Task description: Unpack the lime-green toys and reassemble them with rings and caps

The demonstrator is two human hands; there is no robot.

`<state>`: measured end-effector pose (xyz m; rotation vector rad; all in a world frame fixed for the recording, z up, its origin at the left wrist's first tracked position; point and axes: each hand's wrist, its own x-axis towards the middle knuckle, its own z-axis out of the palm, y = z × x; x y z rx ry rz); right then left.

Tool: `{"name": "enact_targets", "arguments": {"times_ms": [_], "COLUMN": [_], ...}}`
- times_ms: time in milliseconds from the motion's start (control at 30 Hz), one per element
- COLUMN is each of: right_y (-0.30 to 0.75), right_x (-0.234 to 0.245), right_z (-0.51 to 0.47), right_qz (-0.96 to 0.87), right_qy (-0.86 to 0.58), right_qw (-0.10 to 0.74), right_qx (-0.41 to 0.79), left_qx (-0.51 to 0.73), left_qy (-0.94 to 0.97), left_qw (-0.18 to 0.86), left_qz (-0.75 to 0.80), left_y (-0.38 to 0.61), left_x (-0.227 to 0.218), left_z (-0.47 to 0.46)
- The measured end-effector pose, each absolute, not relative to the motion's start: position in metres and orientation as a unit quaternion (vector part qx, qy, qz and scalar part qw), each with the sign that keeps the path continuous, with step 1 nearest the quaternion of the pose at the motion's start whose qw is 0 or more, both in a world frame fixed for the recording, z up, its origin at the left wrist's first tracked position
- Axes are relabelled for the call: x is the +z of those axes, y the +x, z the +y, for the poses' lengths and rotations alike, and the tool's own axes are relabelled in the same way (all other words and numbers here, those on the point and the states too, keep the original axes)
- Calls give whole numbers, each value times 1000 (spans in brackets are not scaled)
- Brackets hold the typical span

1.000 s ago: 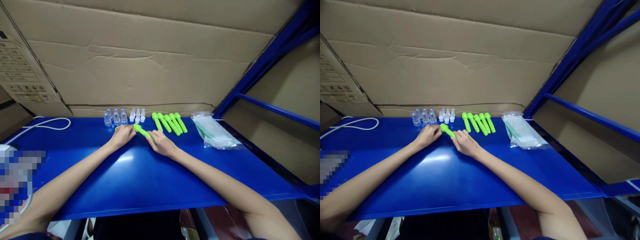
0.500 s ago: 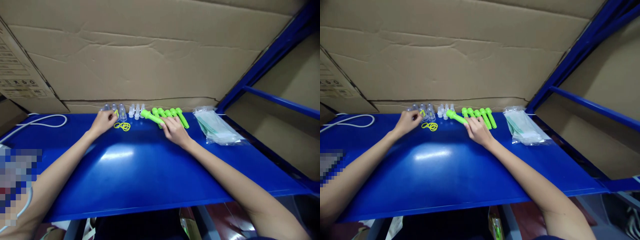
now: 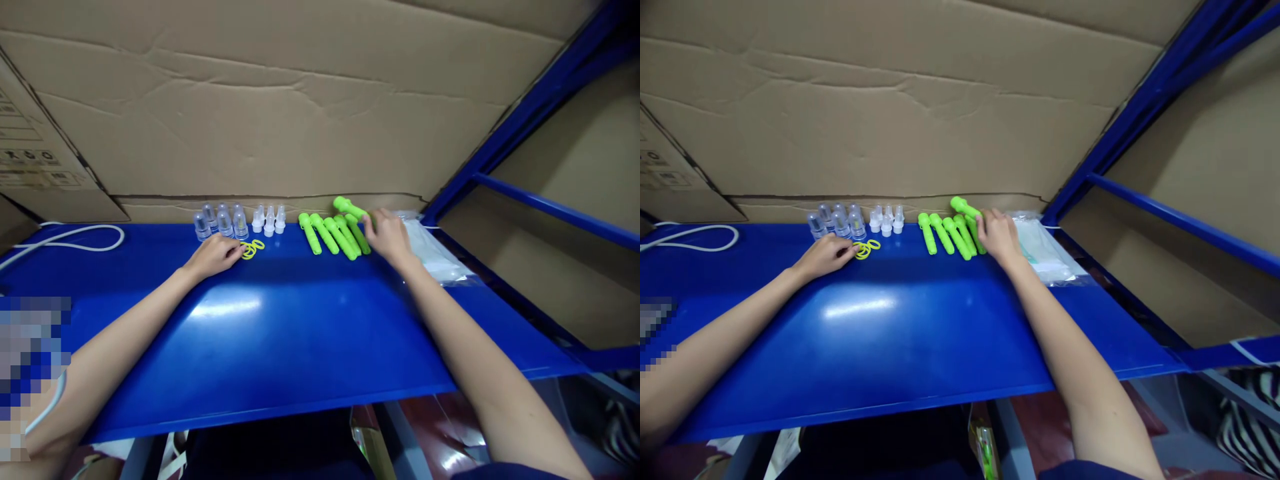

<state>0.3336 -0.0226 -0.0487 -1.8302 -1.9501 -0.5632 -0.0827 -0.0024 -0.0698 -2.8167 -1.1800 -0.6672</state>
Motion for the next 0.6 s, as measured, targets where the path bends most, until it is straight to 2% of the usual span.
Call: {"name": "enact_targets", "arguments": {"times_ms": [300,600], "right_y": [389,367], "right_x": [-48,-50], "right_z": [-10,-17], "right_qz": [-612,-589], "right_qy": [-781,-806], "right_qw": [94,58], "right_qx": [-82,3], "left_qx": [-225,-237], "left_qy": [-905,-897], "left_qw": [146,195], "left_qz": [-330,-317], "left_y": [-82,-83], "left_x": [-76,-77], "left_z": [-3,-1]}}
